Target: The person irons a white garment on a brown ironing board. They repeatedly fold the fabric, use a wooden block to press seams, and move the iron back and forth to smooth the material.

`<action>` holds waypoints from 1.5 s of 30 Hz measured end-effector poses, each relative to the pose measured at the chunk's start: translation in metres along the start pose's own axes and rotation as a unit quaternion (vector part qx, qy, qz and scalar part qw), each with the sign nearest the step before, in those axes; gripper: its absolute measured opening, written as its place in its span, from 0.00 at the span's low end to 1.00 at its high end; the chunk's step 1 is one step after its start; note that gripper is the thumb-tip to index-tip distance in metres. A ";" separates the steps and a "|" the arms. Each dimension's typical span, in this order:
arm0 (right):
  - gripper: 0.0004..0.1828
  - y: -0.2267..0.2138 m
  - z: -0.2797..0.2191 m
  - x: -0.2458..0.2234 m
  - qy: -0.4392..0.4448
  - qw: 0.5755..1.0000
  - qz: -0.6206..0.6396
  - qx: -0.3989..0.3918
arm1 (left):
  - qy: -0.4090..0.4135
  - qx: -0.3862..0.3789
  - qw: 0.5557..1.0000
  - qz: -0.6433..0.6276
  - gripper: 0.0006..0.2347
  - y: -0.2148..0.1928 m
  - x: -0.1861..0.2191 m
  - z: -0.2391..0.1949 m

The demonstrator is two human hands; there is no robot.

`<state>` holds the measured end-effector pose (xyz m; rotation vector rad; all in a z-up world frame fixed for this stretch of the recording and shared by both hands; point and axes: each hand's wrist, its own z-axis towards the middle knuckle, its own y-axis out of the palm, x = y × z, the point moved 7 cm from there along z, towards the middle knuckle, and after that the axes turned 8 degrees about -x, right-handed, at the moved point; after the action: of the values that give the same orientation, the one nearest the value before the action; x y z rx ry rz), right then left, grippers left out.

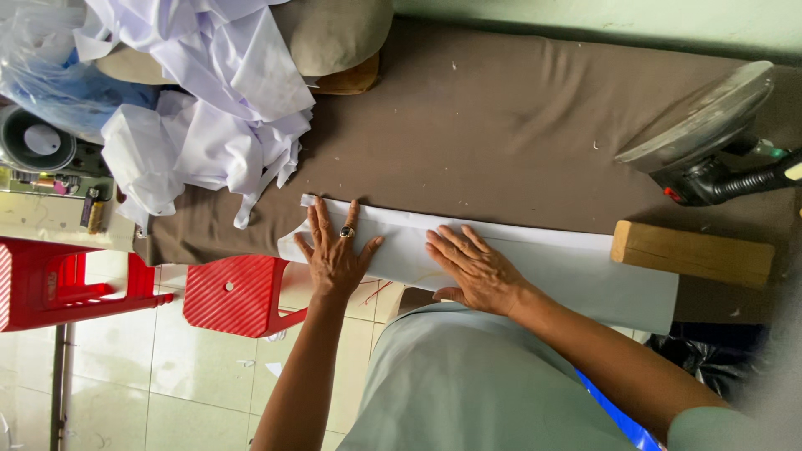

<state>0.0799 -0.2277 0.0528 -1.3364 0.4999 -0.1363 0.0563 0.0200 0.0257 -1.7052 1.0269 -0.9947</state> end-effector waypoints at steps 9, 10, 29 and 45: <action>0.50 0.027 0.024 0.001 0.019 0.997 -0.071 -0.011 | -0.029 0.002 0.999 -0.032 0.36 -0.007 0.000 -0.002; 0.50 0.028 0.030 -0.004 -0.008 0.998 -0.056 -0.015 | -0.024 0.003 0.999 -0.038 0.36 -0.006 -0.001 -0.002; 0.50 0.039 0.065 -0.010 -0.052 0.998 -0.034 -0.022 | -0.021 0.041 0.997 -0.055 0.39 0.000 -0.013 0.000; 0.48 0.029 0.018 -0.004 0.074 0.995 -0.056 -0.046 | -0.155 0.025 0.987 -0.033 0.47 0.016 0.023 0.014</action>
<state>0.0787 -0.2034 0.0287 -1.4522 0.5625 -0.3104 0.0736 -0.0021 0.0105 -1.7944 0.7413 -0.7578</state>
